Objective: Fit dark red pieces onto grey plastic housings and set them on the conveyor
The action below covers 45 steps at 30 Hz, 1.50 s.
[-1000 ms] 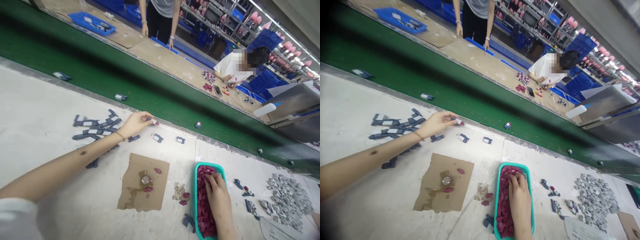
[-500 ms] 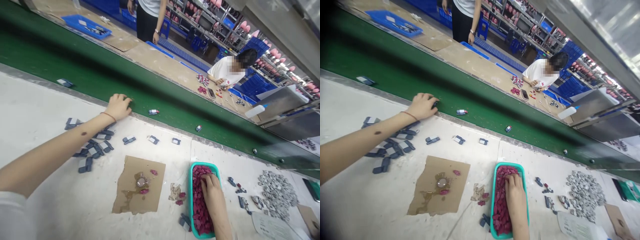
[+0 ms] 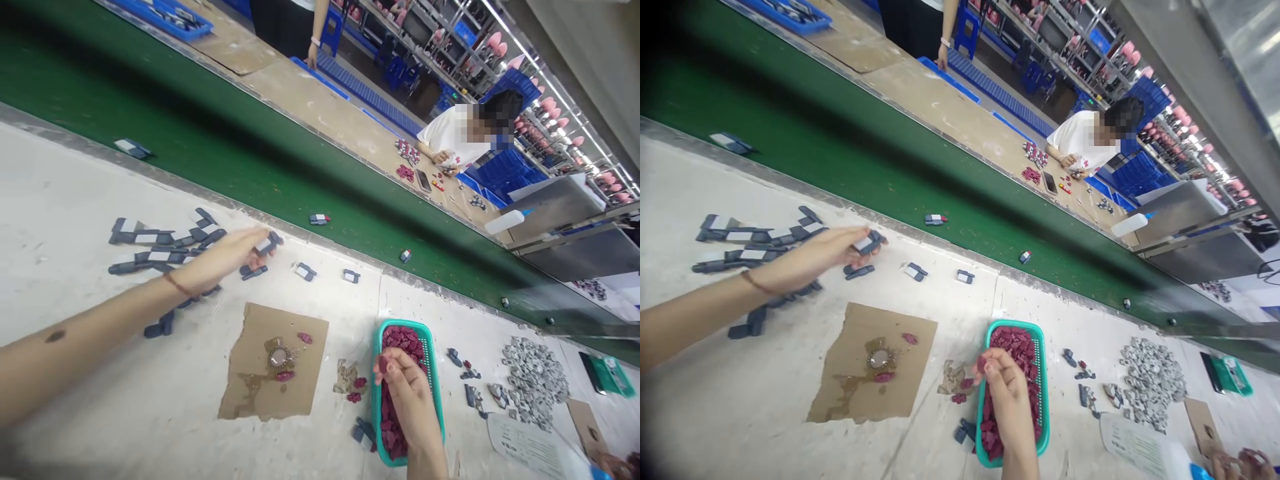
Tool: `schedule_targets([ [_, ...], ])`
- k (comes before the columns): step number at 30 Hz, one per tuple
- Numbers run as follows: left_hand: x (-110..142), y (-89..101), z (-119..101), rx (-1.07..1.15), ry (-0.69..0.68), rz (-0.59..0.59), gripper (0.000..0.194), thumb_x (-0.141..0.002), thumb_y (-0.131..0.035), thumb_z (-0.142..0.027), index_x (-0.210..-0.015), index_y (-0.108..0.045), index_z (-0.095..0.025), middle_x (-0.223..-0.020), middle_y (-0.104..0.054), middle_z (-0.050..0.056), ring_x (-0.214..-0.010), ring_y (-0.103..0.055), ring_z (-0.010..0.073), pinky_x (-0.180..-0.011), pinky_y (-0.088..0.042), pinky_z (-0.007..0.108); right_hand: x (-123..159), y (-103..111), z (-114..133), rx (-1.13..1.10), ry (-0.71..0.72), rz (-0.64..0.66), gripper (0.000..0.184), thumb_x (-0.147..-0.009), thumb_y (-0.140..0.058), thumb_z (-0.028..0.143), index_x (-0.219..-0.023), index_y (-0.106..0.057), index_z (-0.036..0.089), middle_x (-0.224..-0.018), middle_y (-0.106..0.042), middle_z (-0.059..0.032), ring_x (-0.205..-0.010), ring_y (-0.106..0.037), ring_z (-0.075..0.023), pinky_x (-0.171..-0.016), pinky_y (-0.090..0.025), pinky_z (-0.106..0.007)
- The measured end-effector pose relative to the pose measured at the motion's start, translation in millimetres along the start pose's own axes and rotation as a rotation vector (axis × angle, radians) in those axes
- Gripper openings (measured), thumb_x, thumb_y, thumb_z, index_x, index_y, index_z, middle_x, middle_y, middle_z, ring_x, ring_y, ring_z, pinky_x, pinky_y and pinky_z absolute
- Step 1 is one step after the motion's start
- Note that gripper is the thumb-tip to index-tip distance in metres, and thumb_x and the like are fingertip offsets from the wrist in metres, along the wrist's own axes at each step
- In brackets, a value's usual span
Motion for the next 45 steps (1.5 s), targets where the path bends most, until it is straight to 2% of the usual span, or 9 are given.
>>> schedule_targets([
  [5, 57, -31.4, 14, 0.187, 0.0, 0.187, 0.044, -0.085, -0.046, -0.059, -0.073, -0.058, -0.018, -0.062, -0.05, -0.001, -0.055, -0.047, 0.0145, -0.053, -0.044, 0.025, 0, -64, -5, 0.04, -0.012, 0.044, 0.033, -0.085, -0.061, 0.049, -0.079, -0.068, 0.018, -0.06, -0.064, -0.0013, -0.048, -0.054, -0.0128, -0.044, -0.044, -0.022],
  [7, 69, -35.7, 22, 0.176, -0.017, 0.208, 0.045, -0.084, -0.049, -0.061, -0.072, -0.06, -0.019, -0.059, -0.05, -0.002, -0.055, -0.048, 0.015, -0.052, -0.044, 0.025, -2, -87, -5, 0.143, 0.07, 0.038, 0.031, -0.086, -0.059, 0.046, -0.077, -0.068, 0.018, -0.064, -0.068, -0.003, -0.055, -0.06, -0.015, -0.048, -0.047, -0.023],
  [10, 80, -40.7, 37, 0.244, 0.013, 0.234, 0.042, -0.081, -0.055, -0.059, -0.077, -0.064, -0.018, -0.073, -0.063, 0.002, -0.062, -0.057, 0.0166, -0.053, -0.047, 0.025, -4, -118, -6, 0.334, 0.192, 0.082, 0.024, -0.089, -0.057, 0.037, -0.076, -0.066, 0.019, -0.064, -0.069, -0.0024, -0.056, -0.063, -0.016, -0.051, -0.048, -0.024],
  [16, 95, -44.1, 50, 0.421, 0.06, 0.166, 0.035, -0.079, -0.064, -0.052, -0.088, -0.07, -0.018, -0.089, -0.072, 0.008, -0.082, -0.066, 0.0242, -0.066, -0.055, 0.031, -3, -157, 7, 0.681, 0.569, 0.21, 0.035, -0.1, -0.039, 0.033, -0.075, -0.06, 0.022, -0.064, -0.064, -0.0021, -0.057, -0.061, -0.0173, -0.056, -0.05, -0.028],
  [23, 96, -39.9, 57, 0.453, 0.103, 0.1, 0.031, -0.074, -0.071, -0.047, -0.088, -0.071, -0.019, -0.088, -0.074, 0.007, -0.086, -0.067, 0.0252, -0.078, -0.055, 0.035, 3, -175, 10, 0.907, 0.708, 0.259, 0.038, -0.103, -0.027, 0.024, -0.075, -0.054, 0.023, -0.063, -0.059, -0.0032, -0.059, -0.058, -0.0202, -0.057, -0.051, -0.032],
  [30, 99, -48.5, 68, 0.598, 0.201, 0.196, 0.04, -0.076, -0.071, -0.04, -0.11, -0.062, -0.02, -0.095, -0.07, 0.006, -0.08, -0.066, 0.0206, -0.066, -0.054, 0.029, 3, -179, 12, 0.946, 0.751, 0.243, 0.036, -0.103, -0.026, 0.022, -0.076, -0.051, 0.023, -0.062, -0.057, -0.0023, -0.059, -0.058, -0.0194, -0.065, -0.054, -0.033],
  [35, 102, -53.5, 68, 0.628, 0.223, 0.253, 0.041, -0.075, -0.072, -0.034, -0.113, -0.061, -0.021, -0.11, -0.066, 0.007, -0.09, -0.063, 0.02, -0.081, -0.052, 0.031, 1, -177, 13, 0.941, 0.752, 0.21, 0.038, -0.103, -0.027, 0.022, -0.072, -0.049, 0.024, -0.061, -0.055, -0.0016, -0.057, -0.056, -0.0189, -0.064, -0.054, -0.033],
  [41, 104, -56.2, 67, 0.646, 0.261, 0.278, 0.047, -0.069, -0.078, -0.027, -0.112, -0.06, -0.02, -0.09, -0.066, 0.003, -0.079, -0.064, 0.0177, -0.075, -0.052, 0.03, 2, -177, 9, 0.897, 0.705, 0.255, 0.034, -0.102, -0.03, 0.02, -0.076, -0.052, 0.022, -0.064, -0.058, -0.0018, -0.06, -0.058, -0.0182, -0.061, -0.051, -0.03],
  [45, 102, -53.7, 68, 0.613, 0.262, 0.257, 0.038, -0.068, -0.078, -0.03, -0.103, -0.066, -0.018, -0.084, -0.068, 0.003, -0.079, -0.063, 0.0182, -0.073, -0.052, 0.029, -2, -172, 9, 0.84, 0.65, 0.23, 0.035, -0.101, -0.031, 0.021, -0.072, -0.051, 0.022, -0.063, -0.058, -0.0021, -0.06, -0.058, -0.0184, -0.059, -0.049, -0.029],
])
Point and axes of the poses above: each hand's wrist, its own x-axis away from the middle knuckle, its own y-axis out of the back of the hand, z = x × y, the point moved 8 cm from there along -x, towards the middle knuckle
